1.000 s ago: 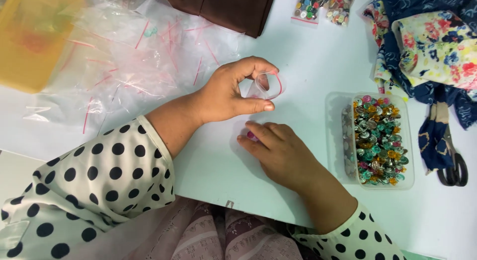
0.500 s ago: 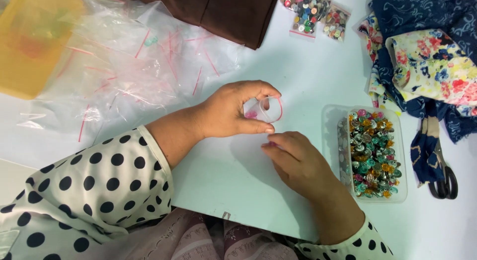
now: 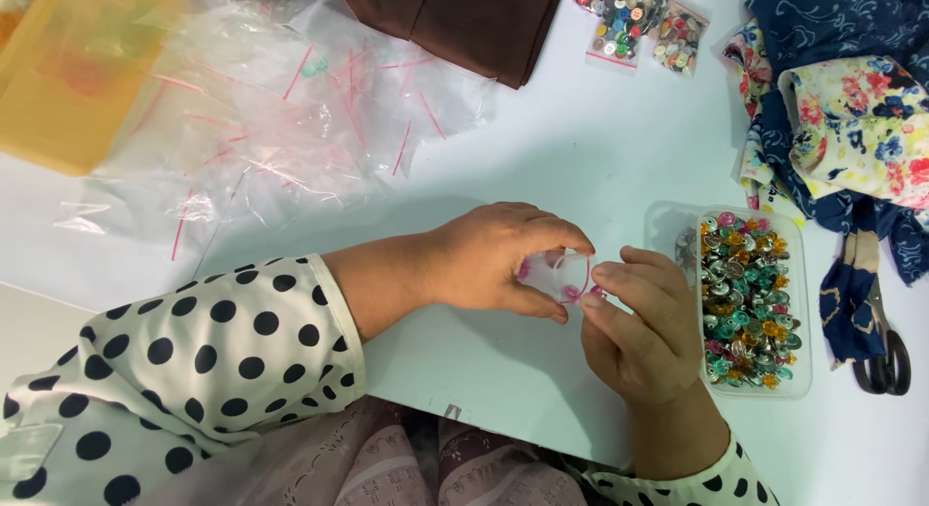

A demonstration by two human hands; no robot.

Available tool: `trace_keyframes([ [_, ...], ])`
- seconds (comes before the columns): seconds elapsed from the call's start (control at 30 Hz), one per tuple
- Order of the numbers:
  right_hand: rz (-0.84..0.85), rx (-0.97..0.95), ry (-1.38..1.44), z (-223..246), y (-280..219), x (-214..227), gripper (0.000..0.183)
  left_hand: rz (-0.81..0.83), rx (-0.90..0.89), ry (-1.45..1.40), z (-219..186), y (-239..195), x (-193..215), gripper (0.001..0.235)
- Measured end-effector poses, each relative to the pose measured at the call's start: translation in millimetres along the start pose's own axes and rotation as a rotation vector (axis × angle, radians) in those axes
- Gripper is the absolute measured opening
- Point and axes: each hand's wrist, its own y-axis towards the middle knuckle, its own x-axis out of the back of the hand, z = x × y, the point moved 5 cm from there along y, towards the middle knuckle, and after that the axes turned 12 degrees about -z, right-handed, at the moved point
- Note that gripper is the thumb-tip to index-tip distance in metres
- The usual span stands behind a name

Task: Sorting decorative buttons from a tray into small plastic bags

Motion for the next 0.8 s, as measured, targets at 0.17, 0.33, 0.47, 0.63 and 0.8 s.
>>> trace_keyframes([
  [0.17, 0.042, -0.031, -0.030, -6, 0, 3, 0.008, 0.005, -0.003, 0.005, 0, 0, 1, 0.063],
  [0.33, 0.059, -0.095, -0.038, -13, -2, 8, 0.012, 0.017, 0.010, -0.001, 4, 2, 3, 0.063],
  [0.47, 0.075, -0.143, -0.024, -18, -2, 8, 0.015, -0.007, 0.082, -0.153, 9, 1, 6, 0.059],
  [0.63, 0.072, -0.183, -0.006, -22, -6, 9, 0.016, -0.148, 0.206, -0.581, 18, 4, 10, 0.046],
  [0.8, 0.056, -0.344, 0.067, -26, -8, 1, 0.035, -0.226, 0.195, -0.612, 30, 5, -5, 0.058],
])
